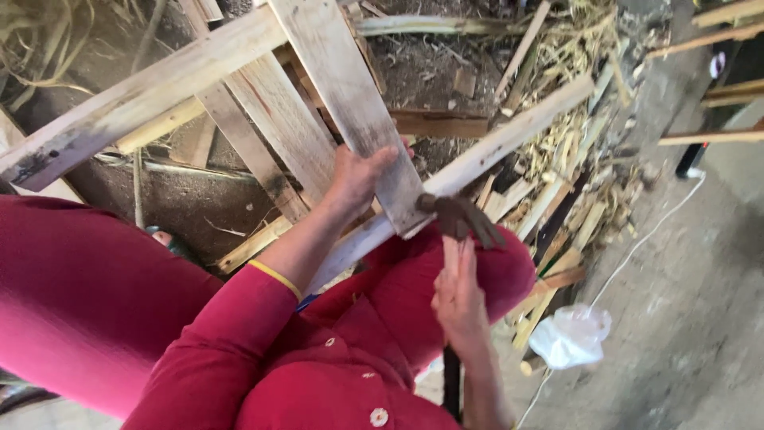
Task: The person sits on the ground with a wooden frame across their lap and hammers nails into the frame using a hammer. They reposition the frame, hold nails in place, and drive nails into the crossbars, working around the structure.
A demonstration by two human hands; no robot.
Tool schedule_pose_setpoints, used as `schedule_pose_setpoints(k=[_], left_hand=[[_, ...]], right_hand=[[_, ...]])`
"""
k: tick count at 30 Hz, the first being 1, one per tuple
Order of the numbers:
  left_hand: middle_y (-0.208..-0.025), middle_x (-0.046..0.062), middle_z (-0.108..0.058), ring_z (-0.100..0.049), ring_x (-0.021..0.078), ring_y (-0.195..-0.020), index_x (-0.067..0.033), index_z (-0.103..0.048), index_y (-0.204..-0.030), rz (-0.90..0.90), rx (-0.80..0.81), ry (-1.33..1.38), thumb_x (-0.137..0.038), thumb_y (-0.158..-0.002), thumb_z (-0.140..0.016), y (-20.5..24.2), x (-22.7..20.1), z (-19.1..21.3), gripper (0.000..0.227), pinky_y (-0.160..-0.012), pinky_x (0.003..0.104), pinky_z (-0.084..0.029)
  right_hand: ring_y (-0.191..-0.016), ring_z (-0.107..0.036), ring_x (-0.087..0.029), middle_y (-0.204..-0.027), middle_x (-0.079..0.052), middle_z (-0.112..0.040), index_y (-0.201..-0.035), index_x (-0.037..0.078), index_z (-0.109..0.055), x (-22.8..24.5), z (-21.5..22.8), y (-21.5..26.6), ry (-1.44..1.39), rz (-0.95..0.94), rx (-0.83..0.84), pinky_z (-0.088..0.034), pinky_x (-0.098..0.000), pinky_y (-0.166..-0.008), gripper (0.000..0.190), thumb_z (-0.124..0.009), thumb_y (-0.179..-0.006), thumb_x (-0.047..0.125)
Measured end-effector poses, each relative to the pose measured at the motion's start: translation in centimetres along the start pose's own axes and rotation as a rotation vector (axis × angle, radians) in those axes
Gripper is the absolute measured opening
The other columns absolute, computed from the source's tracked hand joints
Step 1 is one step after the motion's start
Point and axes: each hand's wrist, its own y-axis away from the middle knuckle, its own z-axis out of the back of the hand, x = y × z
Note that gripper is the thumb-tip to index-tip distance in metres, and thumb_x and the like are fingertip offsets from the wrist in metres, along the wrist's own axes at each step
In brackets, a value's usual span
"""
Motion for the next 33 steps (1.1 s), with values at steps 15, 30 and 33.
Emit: schedule_pose_setpoints(k=[15, 30, 33], left_hand=[[-0.106, 0.022, -0.062, -0.067, 0.0326, -0.094, 0.0044, -0.044, -0.122, 0.093, -0.052, 0.013, -0.004, -0.079, -0.060, -0.2, -0.7, -0.5, 0.046, -0.085, 0.049, -0.059], [-0.099, 0.017, -0.068, -0.070, 0.0304, -0.087, -0.0036, -0.059, -0.111, 0.079, -0.089, -0.123, -0.021, -0.074, -0.069, 0.2, -0.2, 0.0, 0.042, -0.078, 0.048, -0.062], [-0.100, 0.016, -0.067, -0.068, 0.0258, -0.086, 0.0004, -0.053, -0.114, 0.036, -0.077, 0.057, -0.005, -0.078, -0.065, -0.2, 0.1, -0.1, 0.038, -0.080, 0.042, -0.061]], right_hand=[[-0.044, -0.035, -0.009, -0.057, -0.001, -0.041, -0.149, 0.012, -0.009, -0.3, 0.2, 0.5, -0.213, -0.122, 0.041, -0.028, -0.0225, -0.037, 0.064, -0.038, -0.092, 0.007], [-0.044, -0.036, -0.009, -0.061, -0.001, -0.042, -0.150, 0.016, 0.000, -0.7, 0.0, 1.2, -0.376, -0.176, 0.075, -0.027, -0.0197, -0.035, 0.070, -0.037, -0.092, 0.007], [-0.054, -0.034, -0.008, -0.066, 0.002, -0.035, -0.148, 0.009, -0.009, -0.7, 1.0, 3.5, -0.388, 0.009, 0.051, -0.026, -0.0189, -0.043, 0.068, -0.037, -0.087, -0.005]])
